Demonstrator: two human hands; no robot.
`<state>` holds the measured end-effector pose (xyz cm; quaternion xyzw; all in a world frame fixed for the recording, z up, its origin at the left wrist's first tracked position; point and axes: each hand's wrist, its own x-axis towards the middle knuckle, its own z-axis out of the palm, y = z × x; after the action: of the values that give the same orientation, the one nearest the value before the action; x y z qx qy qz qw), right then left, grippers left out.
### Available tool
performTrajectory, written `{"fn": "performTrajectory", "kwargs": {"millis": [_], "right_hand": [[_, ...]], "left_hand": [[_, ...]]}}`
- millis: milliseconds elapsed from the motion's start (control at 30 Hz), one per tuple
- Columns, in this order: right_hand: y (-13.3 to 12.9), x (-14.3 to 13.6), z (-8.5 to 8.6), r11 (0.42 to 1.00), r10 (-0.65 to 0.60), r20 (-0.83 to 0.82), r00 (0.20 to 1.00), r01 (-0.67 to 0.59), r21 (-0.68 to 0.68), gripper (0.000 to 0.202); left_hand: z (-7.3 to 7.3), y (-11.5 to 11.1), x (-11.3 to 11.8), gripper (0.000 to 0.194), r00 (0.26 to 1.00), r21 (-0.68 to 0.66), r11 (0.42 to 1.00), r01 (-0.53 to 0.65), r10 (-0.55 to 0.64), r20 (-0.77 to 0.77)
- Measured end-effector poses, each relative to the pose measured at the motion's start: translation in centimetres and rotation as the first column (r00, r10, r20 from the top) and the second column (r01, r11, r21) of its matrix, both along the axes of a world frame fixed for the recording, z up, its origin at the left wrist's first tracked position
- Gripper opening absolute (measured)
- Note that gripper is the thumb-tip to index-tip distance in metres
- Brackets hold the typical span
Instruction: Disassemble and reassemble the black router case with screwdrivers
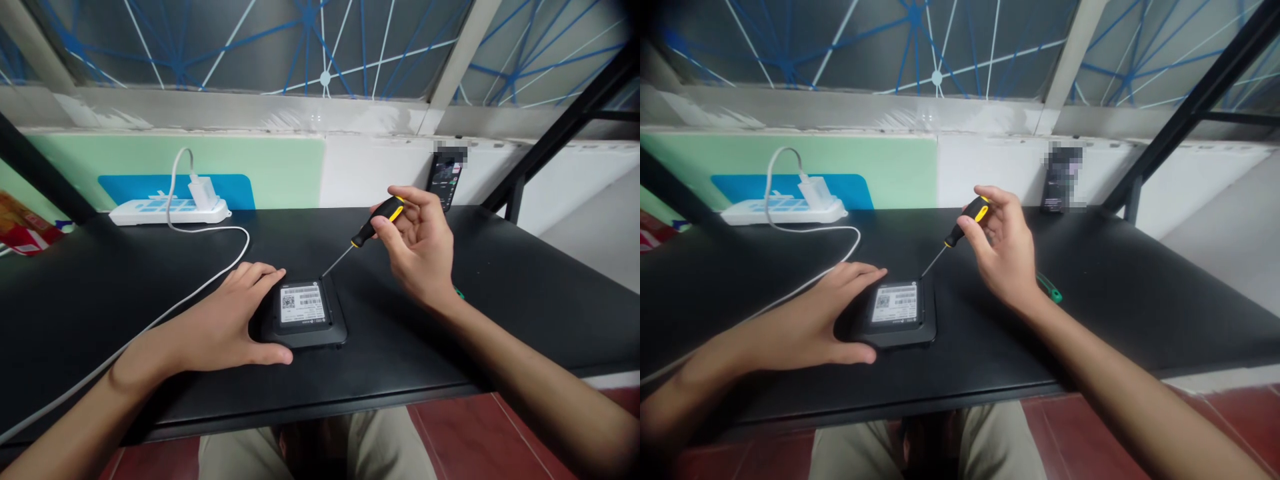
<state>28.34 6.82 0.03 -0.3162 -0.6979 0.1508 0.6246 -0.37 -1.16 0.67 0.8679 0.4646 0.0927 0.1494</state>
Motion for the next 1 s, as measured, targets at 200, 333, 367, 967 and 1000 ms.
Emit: {"fn": "performTrajectory", "kwargs": {"millis": [200,333,367,967,1000], "right_hand": [[-0.2,-0.1,0.0,0.998,0.033,-0.016,0.999,-0.033,-0.054,0.036],[-0.7,-0.4,0.1,0.990,0.090,-0.054,0.994,-0.095,-0.101,0.034],[-0.7,-0.4,0.2,0.990,0.093,-0.061,0.994,-0.099,-0.102,0.035],[2.9,0.2,-1.2,0.997,-0.001,-0.150,0.989,-0.010,-0.073,0.036],[2.9,0.2,-1.2,0.997,0.008,-0.157,0.987,-0.019,-0.073,0.036]], "left_hand": [[0.0,-0.1,0.1,0.100,1.000,-0.004,1.000,-0.001,0.001,-0.003],[-0.4,-0.3,0.7,0.096,1.000,0.039,0.999,-0.006,0.005,0.007],[-0.5,-0.4,1.0,0.097,1.000,0.049,0.999,-0.008,0.007,0.005],[0.0,2.2,3.9,0.096,0.998,0.066,0.996,0.063,-0.062,-0.028],[-0.1,2.1,3.8,0.096,0.998,0.066,0.996,0.060,-0.059,-0.022]]}}
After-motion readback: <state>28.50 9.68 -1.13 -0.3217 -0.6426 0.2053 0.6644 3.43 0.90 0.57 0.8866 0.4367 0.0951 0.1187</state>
